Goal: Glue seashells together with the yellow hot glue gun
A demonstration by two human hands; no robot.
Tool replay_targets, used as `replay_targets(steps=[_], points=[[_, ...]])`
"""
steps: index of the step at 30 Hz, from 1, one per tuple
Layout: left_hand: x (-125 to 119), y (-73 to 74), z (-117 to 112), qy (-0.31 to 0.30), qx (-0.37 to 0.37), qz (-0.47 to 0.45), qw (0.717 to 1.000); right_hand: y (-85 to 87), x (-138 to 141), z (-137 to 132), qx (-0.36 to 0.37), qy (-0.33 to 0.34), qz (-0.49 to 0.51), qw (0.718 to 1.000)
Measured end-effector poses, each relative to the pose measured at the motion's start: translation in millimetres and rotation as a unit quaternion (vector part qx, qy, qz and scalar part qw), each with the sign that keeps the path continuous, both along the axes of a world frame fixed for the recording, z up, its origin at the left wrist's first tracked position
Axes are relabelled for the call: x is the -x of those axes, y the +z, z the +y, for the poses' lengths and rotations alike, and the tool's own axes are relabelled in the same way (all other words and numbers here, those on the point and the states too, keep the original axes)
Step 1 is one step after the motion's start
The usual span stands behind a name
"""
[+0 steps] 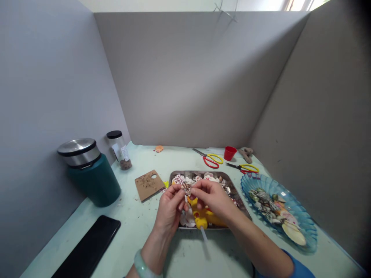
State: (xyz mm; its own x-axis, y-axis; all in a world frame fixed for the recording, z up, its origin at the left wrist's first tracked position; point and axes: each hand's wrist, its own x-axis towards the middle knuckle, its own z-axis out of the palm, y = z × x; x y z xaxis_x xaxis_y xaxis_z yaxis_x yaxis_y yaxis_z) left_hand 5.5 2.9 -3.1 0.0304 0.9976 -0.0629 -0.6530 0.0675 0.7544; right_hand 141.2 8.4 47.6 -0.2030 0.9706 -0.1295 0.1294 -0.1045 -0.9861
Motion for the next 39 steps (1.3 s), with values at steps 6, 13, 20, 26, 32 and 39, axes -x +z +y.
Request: replay_targets(steps=[6,13,20,26,32,39], points=[[0.2,2.3,-1.4,-0.009,-0.002,-0.025,1.0,-2.0,-1.8,1.1,-0.004,0.011,0.006,1.0],[3.4,4.0,0.8,-0.014,0.029,-0.08,0.996,-3.8,-10.3,5.1,-0.004,0.042,0.019,0.999],[4.0,3.7,-0.6,0.035,-0.012,0.068,0.997,0.5,-20.9,9.8,-0.063,0.023,-0.049,0.997],[4.1,6.4,1.1,0.077,-0.044,0.221,0.971,4.0,-31.1,12.6,-0.114,0.007,-0.091,0.989],[9.9,-0.4,3.2,0.108,-0.119,0.392,0.906,8.3,-34.4,10.2,-0.163,-0.014,-0.146,0.976],[10.5,4.4,-3.4,0.138,-0.195,0.481,0.844,12.1,-29.9,5.5,-0.296,-0.005,-0.231,0.927]])
